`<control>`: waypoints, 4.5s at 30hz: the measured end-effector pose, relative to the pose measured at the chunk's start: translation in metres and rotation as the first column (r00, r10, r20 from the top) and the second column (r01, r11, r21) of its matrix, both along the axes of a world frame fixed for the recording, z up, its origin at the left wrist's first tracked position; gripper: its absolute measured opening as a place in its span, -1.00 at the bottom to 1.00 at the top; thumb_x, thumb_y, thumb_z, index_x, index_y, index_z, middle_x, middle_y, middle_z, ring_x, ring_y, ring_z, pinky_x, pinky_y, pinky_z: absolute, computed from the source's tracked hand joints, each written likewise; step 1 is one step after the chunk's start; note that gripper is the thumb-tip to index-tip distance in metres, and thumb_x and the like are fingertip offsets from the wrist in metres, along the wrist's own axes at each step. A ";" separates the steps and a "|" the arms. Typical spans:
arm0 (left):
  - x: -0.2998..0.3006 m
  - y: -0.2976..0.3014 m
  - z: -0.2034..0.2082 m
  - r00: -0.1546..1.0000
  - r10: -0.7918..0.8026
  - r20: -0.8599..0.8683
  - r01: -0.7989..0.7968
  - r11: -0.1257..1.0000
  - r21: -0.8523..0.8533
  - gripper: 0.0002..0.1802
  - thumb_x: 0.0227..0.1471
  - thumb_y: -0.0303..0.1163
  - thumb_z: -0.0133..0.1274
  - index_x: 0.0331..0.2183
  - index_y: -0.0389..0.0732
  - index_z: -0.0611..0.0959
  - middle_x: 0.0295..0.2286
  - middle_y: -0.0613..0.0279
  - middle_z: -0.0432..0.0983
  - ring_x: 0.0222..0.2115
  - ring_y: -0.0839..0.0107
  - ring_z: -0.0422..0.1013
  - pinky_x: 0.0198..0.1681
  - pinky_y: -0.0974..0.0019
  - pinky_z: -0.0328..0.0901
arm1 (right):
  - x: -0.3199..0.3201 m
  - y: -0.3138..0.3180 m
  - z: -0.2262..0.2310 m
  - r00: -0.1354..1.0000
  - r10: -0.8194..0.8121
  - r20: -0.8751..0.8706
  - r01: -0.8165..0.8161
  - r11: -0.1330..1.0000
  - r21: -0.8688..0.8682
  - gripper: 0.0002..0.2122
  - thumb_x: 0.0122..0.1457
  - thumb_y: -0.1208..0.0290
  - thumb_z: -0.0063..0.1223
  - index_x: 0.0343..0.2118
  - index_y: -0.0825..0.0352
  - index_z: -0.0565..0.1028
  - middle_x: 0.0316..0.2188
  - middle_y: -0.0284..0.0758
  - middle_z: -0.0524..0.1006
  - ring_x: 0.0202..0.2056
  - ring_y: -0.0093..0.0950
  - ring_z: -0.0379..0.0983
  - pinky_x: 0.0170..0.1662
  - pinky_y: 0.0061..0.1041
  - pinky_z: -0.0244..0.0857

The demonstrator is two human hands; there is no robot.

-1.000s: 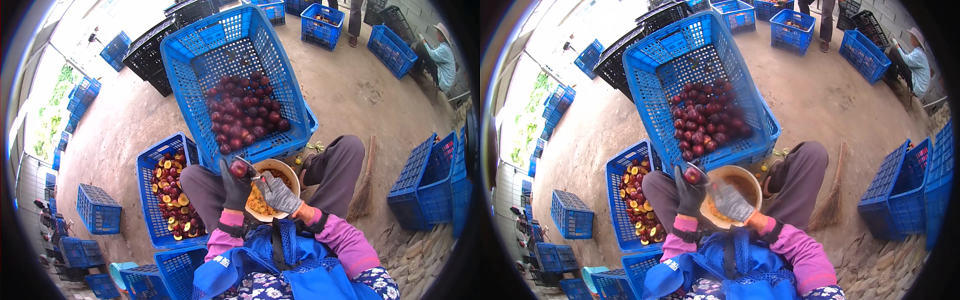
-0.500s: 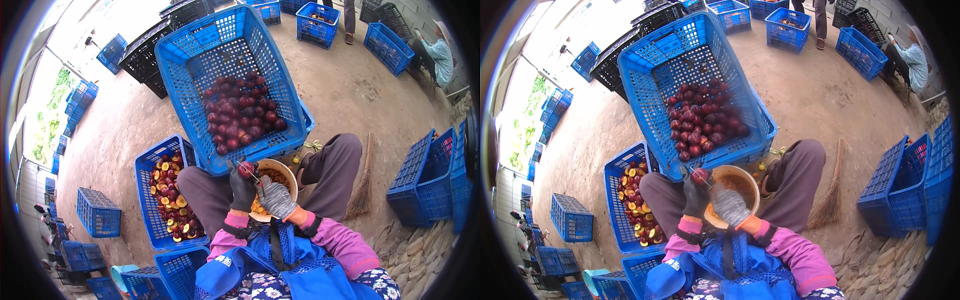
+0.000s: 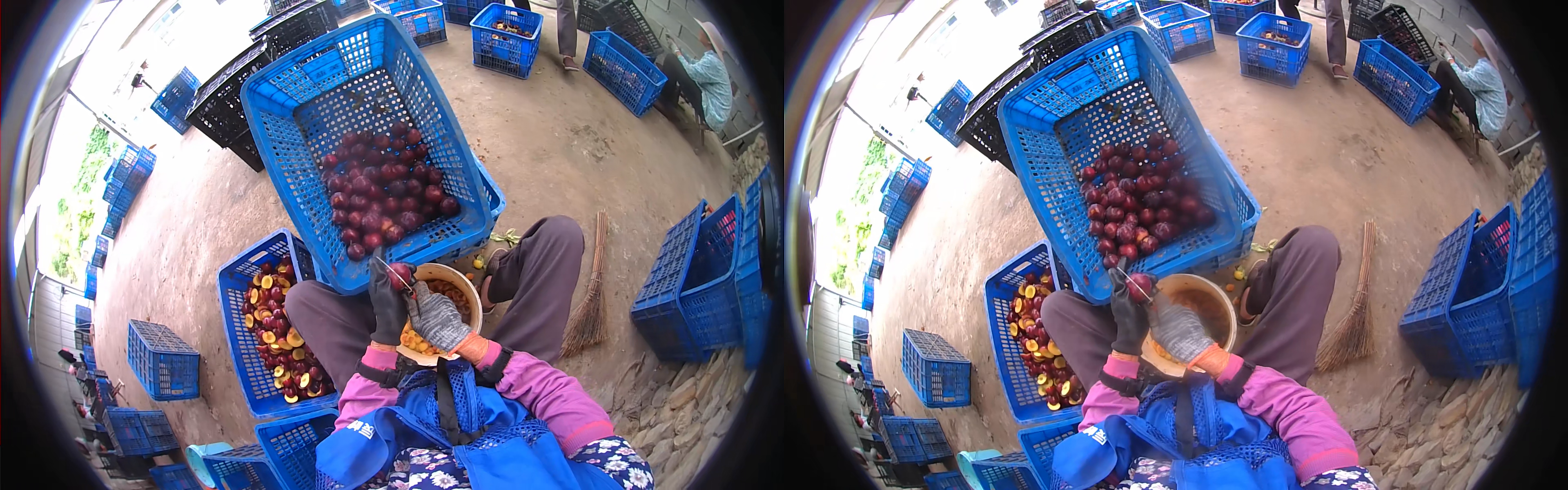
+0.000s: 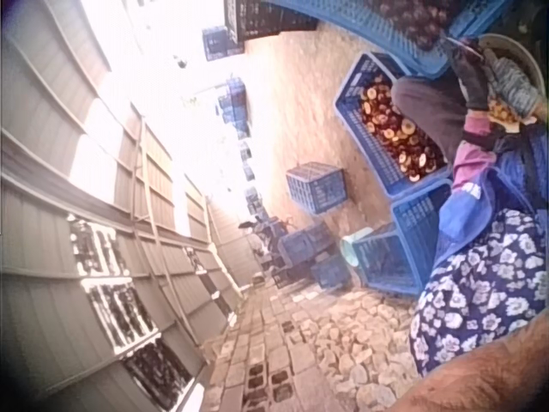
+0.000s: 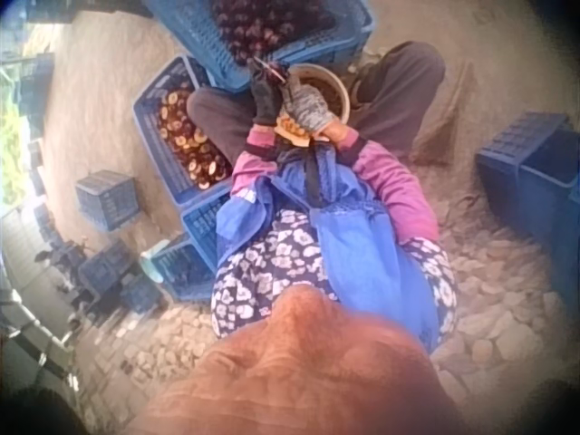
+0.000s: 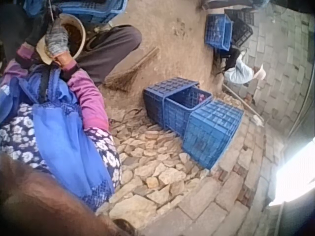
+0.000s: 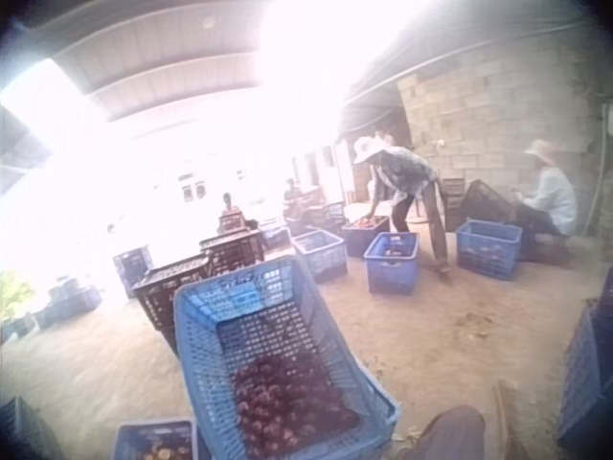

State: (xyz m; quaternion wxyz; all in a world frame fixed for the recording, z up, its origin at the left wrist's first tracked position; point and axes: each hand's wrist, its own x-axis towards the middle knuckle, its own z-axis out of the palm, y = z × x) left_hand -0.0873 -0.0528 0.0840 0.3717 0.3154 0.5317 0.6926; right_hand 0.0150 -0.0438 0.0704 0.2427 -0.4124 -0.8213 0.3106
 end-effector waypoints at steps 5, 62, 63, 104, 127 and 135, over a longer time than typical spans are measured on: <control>-0.025 0.017 -0.010 0.997 -0.060 0.048 0.060 0.998 0.005 -0.63 0.16 -0.13 -0.29 -0.22 -0.25 0.35 -0.41 0.32 0.26 -0.46 0.59 0.23 -0.42 0.51 0.22 | -0.009 0.018 -0.013 0.997 0.063 -0.044 -0.056 0.987 0.149 -0.70 0.10 0.33 -0.18 -0.17 0.44 0.29 -0.68 -0.02 0.41 -0.67 -0.13 0.36 -0.62 -0.21 0.21; -0.078 0.037 0.026 0.687 -0.264 -0.677 0.210 0.964 -0.163 -0.13 -0.10 -0.43 0.04 0.12 -0.32 -0.12 -0.16 -0.06 0.20 -0.17 0.12 0.24 -0.13 0.21 0.22 | 0.032 0.040 -0.034 0.976 0.075 -0.203 -0.133 0.949 -0.287 -0.73 0.14 0.26 -0.22 -0.25 0.34 0.42 -0.45 -0.05 0.47 -0.39 -0.17 0.42 -0.37 -0.31 0.25; -0.084 0.024 0.014 0.889 -0.168 -0.426 0.120 0.983 -0.137 -0.17 -0.10 -0.45 0.04 0.11 -0.33 -0.07 -0.20 -0.03 0.22 -0.22 0.14 0.26 -0.16 0.24 0.25 | 0.037 0.039 -0.015 0.962 0.012 -0.274 -0.125 0.909 -0.398 -0.74 0.14 0.25 -0.20 -0.25 0.32 0.42 -0.45 -0.06 0.47 -0.38 -0.16 0.42 -0.35 -0.32 0.25; -0.044 -0.015 -0.061 0.981 -0.106 0.160 0.152 0.939 -0.309 -0.54 0.08 0.05 -0.35 -0.40 -0.13 0.45 -0.62 0.38 0.36 -0.64 0.53 0.30 -0.67 0.46 0.17 | -0.039 0.050 -0.028 0.946 0.316 0.066 -0.323 0.923 0.209 -0.72 0.09 0.27 -0.18 -0.25 0.39 0.36 -0.35 -0.05 0.41 -0.42 -0.14 0.40 -0.39 -0.25 0.28; -0.023 0.020 -0.024 0.807 0.078 -0.585 -0.178 0.977 -0.116 -0.72 0.02 -0.26 -0.07 -0.63 -0.19 0.40 -0.67 0.31 0.26 -0.64 0.43 0.21 -0.60 0.33 0.12 | -0.048 0.048 -0.052 0.914 0.215 0.343 -0.309 0.918 0.247 -0.70 0.12 0.53 -0.34 -0.06 0.42 0.23 -0.14 -0.04 0.29 -0.04 -0.25 0.22 -0.03 -0.41 0.20; -0.039 -0.007 -0.021 0.170 0.090 -0.981 -0.183 0.981 0.058 -0.78 -0.05 -0.30 0.00 -0.59 -0.20 0.40 -0.68 0.17 0.31 -0.66 0.28 0.27 -0.58 0.25 0.15 | -0.026 0.042 -0.042 0.884 0.315 -0.345 -0.313 0.948 0.063 -0.84 0.09 0.39 -0.14 -0.27 0.27 0.34 -0.39 -0.33 0.37 -0.33 -0.49 0.30 -0.30 -0.57 0.25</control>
